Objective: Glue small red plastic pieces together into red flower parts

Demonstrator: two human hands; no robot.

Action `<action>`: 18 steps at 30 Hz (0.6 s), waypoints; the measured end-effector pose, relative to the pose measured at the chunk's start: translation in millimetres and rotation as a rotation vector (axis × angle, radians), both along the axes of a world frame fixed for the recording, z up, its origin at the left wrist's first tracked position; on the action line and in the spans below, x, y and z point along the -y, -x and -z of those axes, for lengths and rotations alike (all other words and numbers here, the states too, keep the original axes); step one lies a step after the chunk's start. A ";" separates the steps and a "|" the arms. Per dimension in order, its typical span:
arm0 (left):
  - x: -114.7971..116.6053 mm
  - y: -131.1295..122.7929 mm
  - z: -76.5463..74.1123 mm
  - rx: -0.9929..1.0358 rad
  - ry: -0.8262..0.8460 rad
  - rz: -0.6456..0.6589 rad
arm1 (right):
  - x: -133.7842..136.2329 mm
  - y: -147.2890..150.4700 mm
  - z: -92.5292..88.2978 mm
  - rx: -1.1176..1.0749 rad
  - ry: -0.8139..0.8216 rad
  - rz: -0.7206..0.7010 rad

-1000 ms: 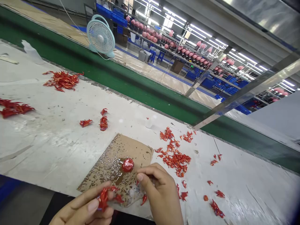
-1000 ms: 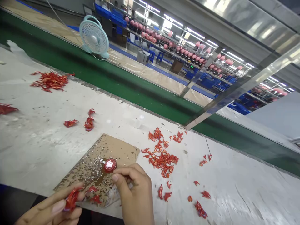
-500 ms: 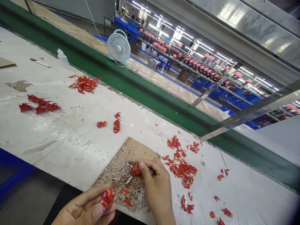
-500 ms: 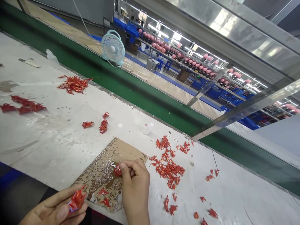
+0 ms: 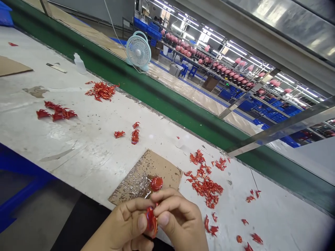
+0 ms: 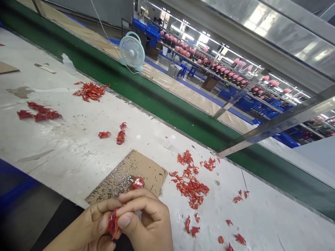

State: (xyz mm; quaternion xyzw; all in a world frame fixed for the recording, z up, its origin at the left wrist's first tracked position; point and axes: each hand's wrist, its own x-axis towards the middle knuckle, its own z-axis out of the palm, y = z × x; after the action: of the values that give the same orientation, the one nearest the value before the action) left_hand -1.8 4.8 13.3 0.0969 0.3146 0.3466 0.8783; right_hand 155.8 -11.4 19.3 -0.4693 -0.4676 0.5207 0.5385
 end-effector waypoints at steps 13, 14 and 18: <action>0.7 -7.4 4.0 0.024 0.012 0.040 | 6.3 -5.6 7.7 -0.014 -0.054 -0.007; 0.7 -7.7 3.8 0.018 0.017 0.041 | 6.4 -5.1 9.2 -0.012 -0.057 0.002; 1.2 -9.0 6.8 -0.023 0.027 0.025 | 7.4 0.9 17.1 0.001 -0.076 0.063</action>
State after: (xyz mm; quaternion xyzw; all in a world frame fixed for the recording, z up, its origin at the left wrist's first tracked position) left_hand 7.2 3.6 6.5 0.0930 0.3280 0.3301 0.8802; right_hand 154.9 -18.8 2.1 -0.4631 -0.4723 0.4853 0.5718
